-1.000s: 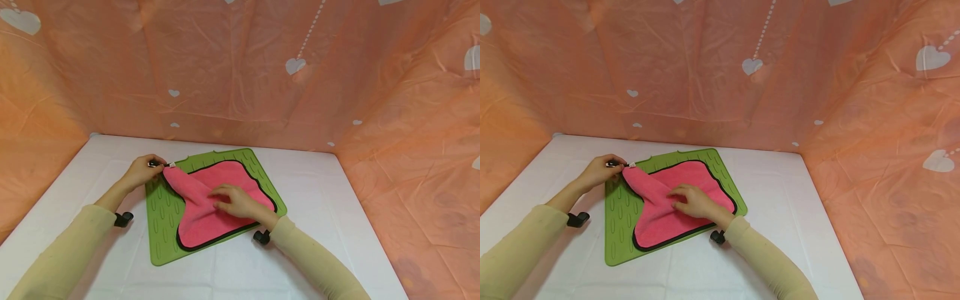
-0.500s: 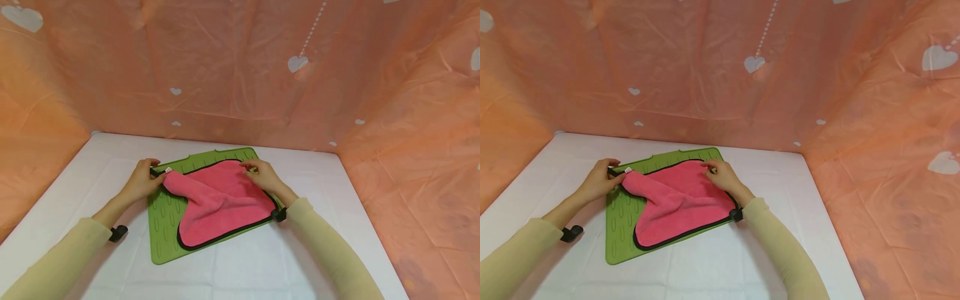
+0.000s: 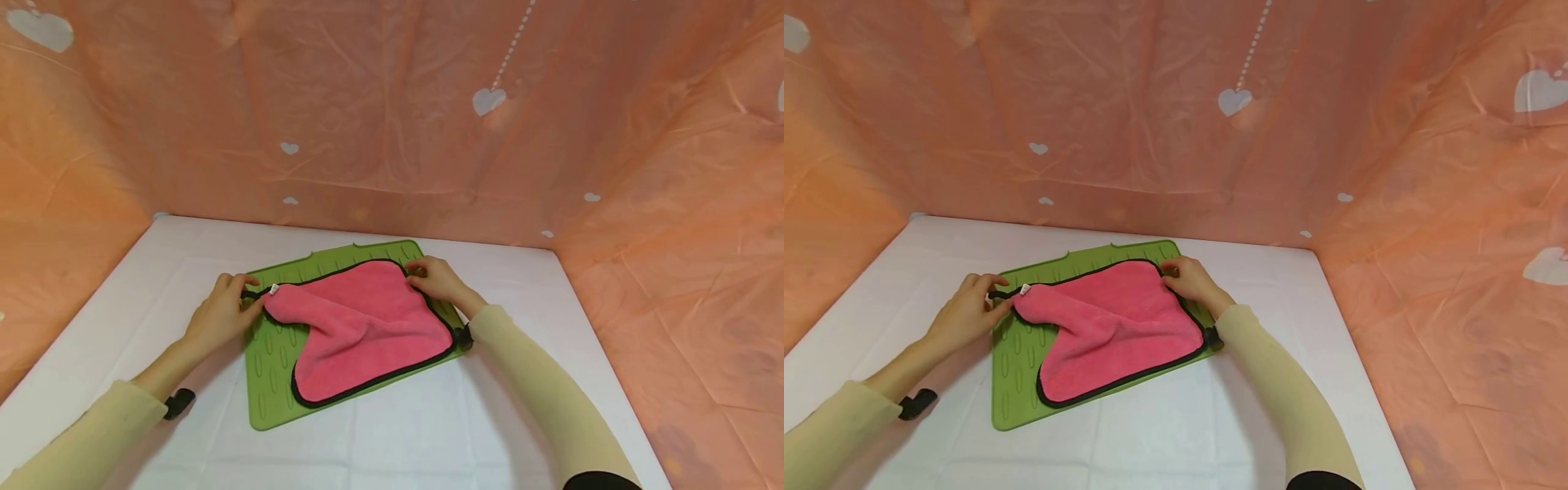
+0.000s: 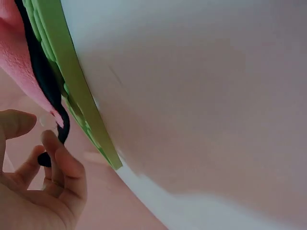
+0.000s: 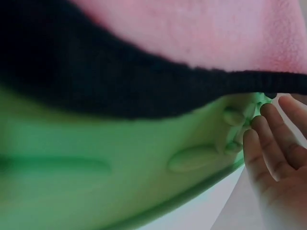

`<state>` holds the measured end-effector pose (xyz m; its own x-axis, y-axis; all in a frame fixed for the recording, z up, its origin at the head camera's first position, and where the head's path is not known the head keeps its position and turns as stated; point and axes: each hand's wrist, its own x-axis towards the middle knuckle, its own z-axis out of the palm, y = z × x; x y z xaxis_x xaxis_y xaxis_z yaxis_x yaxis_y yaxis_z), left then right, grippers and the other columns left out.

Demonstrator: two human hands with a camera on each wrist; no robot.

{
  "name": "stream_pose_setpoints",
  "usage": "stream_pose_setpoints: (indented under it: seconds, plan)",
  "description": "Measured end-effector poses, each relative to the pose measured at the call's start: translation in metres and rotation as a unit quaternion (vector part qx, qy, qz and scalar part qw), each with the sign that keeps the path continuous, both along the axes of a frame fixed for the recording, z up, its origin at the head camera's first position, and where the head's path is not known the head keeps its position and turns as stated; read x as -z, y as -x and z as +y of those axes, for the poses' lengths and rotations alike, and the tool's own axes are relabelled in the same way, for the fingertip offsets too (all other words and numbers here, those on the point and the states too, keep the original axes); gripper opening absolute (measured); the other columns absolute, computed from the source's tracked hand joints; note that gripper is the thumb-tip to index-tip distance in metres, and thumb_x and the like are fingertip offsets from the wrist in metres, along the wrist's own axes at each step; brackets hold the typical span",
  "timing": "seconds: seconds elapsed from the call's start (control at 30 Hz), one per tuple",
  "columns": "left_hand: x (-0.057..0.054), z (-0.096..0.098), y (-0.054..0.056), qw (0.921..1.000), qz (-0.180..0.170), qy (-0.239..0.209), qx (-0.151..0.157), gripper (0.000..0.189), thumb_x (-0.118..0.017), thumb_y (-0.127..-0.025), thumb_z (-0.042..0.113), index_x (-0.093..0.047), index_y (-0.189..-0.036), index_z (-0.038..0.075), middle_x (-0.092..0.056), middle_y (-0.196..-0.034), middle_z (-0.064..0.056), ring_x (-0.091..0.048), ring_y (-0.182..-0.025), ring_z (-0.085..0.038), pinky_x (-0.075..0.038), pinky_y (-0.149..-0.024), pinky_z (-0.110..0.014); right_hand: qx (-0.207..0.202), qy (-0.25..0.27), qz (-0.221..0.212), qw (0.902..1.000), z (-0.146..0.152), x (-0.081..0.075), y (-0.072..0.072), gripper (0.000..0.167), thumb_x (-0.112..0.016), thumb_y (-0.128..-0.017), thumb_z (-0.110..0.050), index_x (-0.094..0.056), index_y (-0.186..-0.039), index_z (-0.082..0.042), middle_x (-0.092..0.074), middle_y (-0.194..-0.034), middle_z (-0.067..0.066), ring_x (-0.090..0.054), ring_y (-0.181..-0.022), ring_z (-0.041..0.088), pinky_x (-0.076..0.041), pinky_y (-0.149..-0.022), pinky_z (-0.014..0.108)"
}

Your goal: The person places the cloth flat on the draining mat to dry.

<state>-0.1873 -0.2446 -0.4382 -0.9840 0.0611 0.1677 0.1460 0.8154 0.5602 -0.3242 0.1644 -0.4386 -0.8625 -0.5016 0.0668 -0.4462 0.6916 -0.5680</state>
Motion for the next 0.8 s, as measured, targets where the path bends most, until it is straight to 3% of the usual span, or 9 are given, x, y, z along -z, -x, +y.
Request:
stream_pose_setpoints:
  seconds: [0.27, 0.33, 0.5, 0.6, 0.8]
  plan:
    - [-0.007, 0.009, -0.010, 0.9977, 0.068, -0.001, 0.003, 0.026, -0.069, -0.096, 0.012, -0.064, -0.120, 0.003, -0.052, -0.109, -0.018, -0.062, -0.079, -0.026, -0.043, -0.053, -0.033, -0.005, -0.023, -0.007, 0.9997, -0.006, 0.005, 0.010, 0.036, -0.072, -0.095, -0.014, -0.071, -0.127, 0.002, -0.074, -0.118, 0.017, -0.069, -0.111, 0.031, -0.052, -0.100, 0.044]
    - [-0.008, 0.009, -0.009, 0.9977, 0.067, -0.005, 0.010, 0.025, -0.070, -0.096, 0.012, -0.065, -0.118, 0.003, -0.057, -0.104, -0.015, -0.062, -0.077, -0.024, -0.044, -0.054, -0.033, -0.004, -0.024, -0.008, 0.9997, -0.008, 0.006, 0.011, 0.036, -0.072, -0.095, -0.013, -0.071, -0.128, 0.001, -0.075, -0.116, 0.017, -0.069, -0.109, 0.031, -0.052, -0.100, 0.043]
    - [-0.005, 0.008, -0.003, 0.9992, -0.011, -0.010, 0.037, 0.025, -0.067, -0.100, 0.018, -0.063, -0.119, 0.002, -0.066, -0.088, -0.003, -0.056, -0.069, -0.016, -0.043, -0.054, -0.033, 0.003, -0.014, -0.017, 0.9998, -0.012, 0.009, 0.012, 0.034, -0.072, -0.095, -0.011, -0.071, -0.128, -0.001, -0.075, -0.111, 0.016, -0.071, -0.104, 0.029, -0.054, -0.097, 0.042]
    - [-0.002, 0.007, 0.001, 0.9975, -0.056, -0.001, 0.043, 0.027, -0.064, -0.102, 0.023, -0.063, -0.120, 0.003, -0.068, -0.088, -0.002, -0.058, -0.070, -0.015, -0.045, -0.056, -0.034, 0.009, -0.004, -0.022, 0.9997, -0.012, 0.010, 0.013, 0.034, -0.072, -0.095, -0.010, -0.071, -0.128, -0.002, -0.075, -0.109, 0.015, -0.071, -0.102, 0.028, -0.054, -0.096, 0.041]
    - [0.001, 0.009, 0.005, 0.9938, -0.103, 0.003, 0.042, 0.034, -0.063, -0.103, 0.031, -0.063, -0.121, 0.002, -0.069, -0.088, -0.004, -0.061, -0.074, -0.017, -0.046, -0.059, -0.035, 0.016, -0.002, -0.028, 0.9995, -0.012, 0.013, 0.013, 0.034, -0.073, -0.095, -0.011, -0.071, -0.128, -0.004, -0.075, -0.104, 0.014, -0.071, -0.098, 0.026, -0.055, -0.093, 0.039]
